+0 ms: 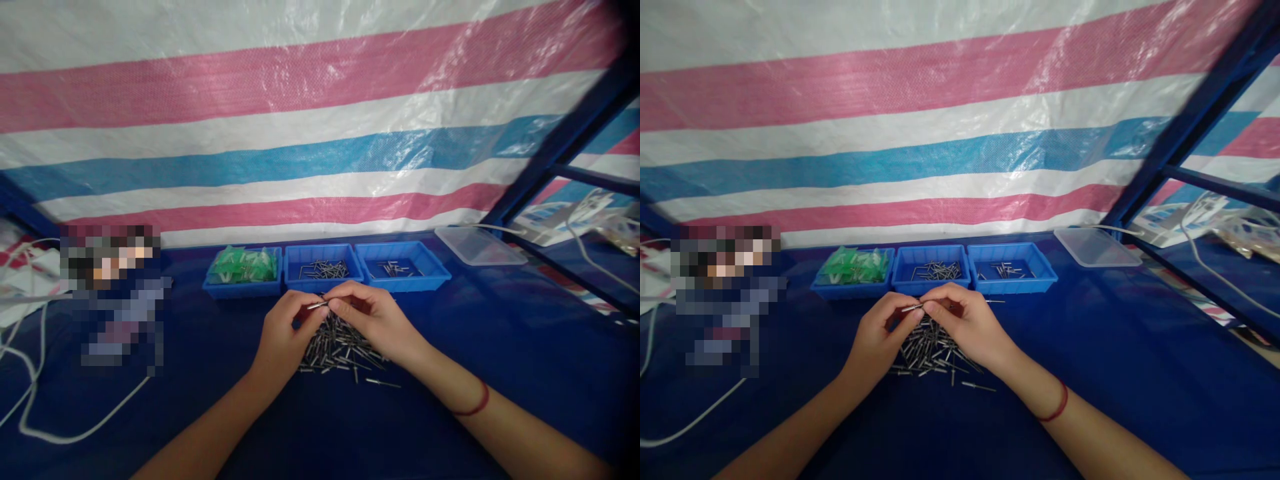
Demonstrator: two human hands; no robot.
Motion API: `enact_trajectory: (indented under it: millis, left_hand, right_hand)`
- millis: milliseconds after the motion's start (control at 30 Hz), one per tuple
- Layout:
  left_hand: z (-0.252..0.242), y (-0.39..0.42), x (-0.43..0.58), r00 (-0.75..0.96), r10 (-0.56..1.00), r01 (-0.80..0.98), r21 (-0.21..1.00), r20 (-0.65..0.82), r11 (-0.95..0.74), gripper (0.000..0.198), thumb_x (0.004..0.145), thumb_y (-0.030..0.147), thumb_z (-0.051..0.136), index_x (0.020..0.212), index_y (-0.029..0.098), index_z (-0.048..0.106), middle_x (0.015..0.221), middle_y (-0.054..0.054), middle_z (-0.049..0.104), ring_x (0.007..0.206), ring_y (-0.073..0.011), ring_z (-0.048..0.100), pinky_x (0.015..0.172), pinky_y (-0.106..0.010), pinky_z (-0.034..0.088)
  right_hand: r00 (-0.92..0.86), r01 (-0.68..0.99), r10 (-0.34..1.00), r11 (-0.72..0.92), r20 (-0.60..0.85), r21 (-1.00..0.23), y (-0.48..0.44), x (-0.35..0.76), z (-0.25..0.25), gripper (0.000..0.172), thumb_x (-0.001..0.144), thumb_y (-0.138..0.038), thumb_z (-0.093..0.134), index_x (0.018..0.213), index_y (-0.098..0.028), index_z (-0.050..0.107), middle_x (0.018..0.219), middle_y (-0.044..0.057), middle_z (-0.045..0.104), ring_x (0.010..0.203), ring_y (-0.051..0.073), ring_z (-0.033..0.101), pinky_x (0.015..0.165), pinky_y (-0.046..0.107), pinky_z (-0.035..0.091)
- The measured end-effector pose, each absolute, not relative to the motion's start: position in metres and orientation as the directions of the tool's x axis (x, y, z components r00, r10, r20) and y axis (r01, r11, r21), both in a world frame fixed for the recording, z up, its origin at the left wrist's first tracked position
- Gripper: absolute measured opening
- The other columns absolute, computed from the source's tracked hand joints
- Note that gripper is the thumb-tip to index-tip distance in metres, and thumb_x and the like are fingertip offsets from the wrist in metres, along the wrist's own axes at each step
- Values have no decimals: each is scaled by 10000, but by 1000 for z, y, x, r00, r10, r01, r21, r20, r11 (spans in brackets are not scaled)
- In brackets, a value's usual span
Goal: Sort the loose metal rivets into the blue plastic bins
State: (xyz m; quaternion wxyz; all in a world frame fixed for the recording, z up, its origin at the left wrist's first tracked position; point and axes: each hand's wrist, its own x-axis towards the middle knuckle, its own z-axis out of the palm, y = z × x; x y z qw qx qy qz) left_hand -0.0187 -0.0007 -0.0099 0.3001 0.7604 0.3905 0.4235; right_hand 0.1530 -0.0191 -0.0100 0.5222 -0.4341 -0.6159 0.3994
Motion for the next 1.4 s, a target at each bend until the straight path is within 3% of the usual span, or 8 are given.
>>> enact_trajectory:
  millis: [167, 333, 467, 533, 633, 867, 1067, 1400]
  left_hand:
    - [-6, -2, -21, 363, 826, 368, 748, 431, -553, 121, 866, 269, 599, 807, 172, 640, 779, -5, 621, 706, -120, 572, 653, -221, 434]
    - [-10, -2, -20, 461, 829, 442, 729, 316, -524, 198, 863, 295, 603, 1026, 187, 637, 833, -11, 648, 742, -143, 593, 686, -254, 449]
    - [-15, 1, -21, 570, 775, 521, 609, 273, -598, 160, 882, 254, 566, 988, 188, 665, 912, -40, 661, 876, -187, 597, 791, -315, 442]
    - [-17, 3, -23, 615, 744, 549, 535, 261, -642, 178, 884, 189, 528, 986, 198, 674, 961, -46, 665, 911, -198, 585, 810, -337, 426]
    - [-17, 5, -27, 656, 717, 583, 444, 236, -680, 259, 881, 135, 482, 1039, 220, 671, 1013, -47, 657, 925, -200, 568, 789, -341, 408]
    - [-12, -3, -21, 690, 684, 608, 324, 237, -725, 308, 817, 447, 653, 1060, 257, 662, 1031, -47, 646, 952, -235, 558, 786, -368, 372]
    - [-13, -6, -17, 661, 714, 648, 304, 231, -699, 76, 870, 279, 610, 873, 209, 638, 931, -19, 677, 891, -207, 570, 761, -356, 336]
    - [-6, 3, -21, 458, 802, 553, 583, 384, -595, 107, 899, 260, 554, 859, 191, 626, 861, -22, 650, 816, -163, 587, 731, -285, 406]
  right_hand:
    - [-173, 261, 914, 402, 367, -878, -21, 154, -6, 203, 907, -370, 528, 854, -205, 635, 859, 45, 626, 820, 168, 592, 751, 329, 481]
    - [-50, 476, 880, 437, 473, -763, -9, 181, 2, 233, 927, -364, 483, 815, -204, 608, 846, 45, 620, 804, 171, 581, 735, 321, 463]
    - [153, 808, 799, 238, 582, -539, 9, 224, -2, 249, 909, -340, 487, 782, -182, 631, 802, 61, 628, 688, 174, 562, 670, 322, 444]
    - [116, 918, 791, 145, 600, -370, 17, 241, -9, 253, 902, -311, 477, 803, -166, 659, 828, 88, 641, 715, 196, 580, 709, 344, 451]
    - [69, 947, 802, 134, 593, -291, 22, 250, -18, 234, 876, -307, 510, 864, -157, 689, 890, 123, 661, 855, 259, 587, 835, 417, 426]
    - [-40, 922, 782, 268, 621, -278, 9, 224, -8, 235, 893, -315, 503, 961, -175, 679, 953, 112, 663, 911, 268, 557, 846, 439, 414]
    - [-201, 826, 808, 443, 553, -347, -5, 199, 1, 187, 895, -254, 507, 890, -183, 679, 923, 96, 671, 858, 243, 557, 821, 425, 427]
    - [-431, 598, 787, 615, 441, -514, -14, 181, -1, 181, 876, -226, 558, 992, -222, 696, 911, 71, 668, 880, 207, 595, 794, 386, 467]
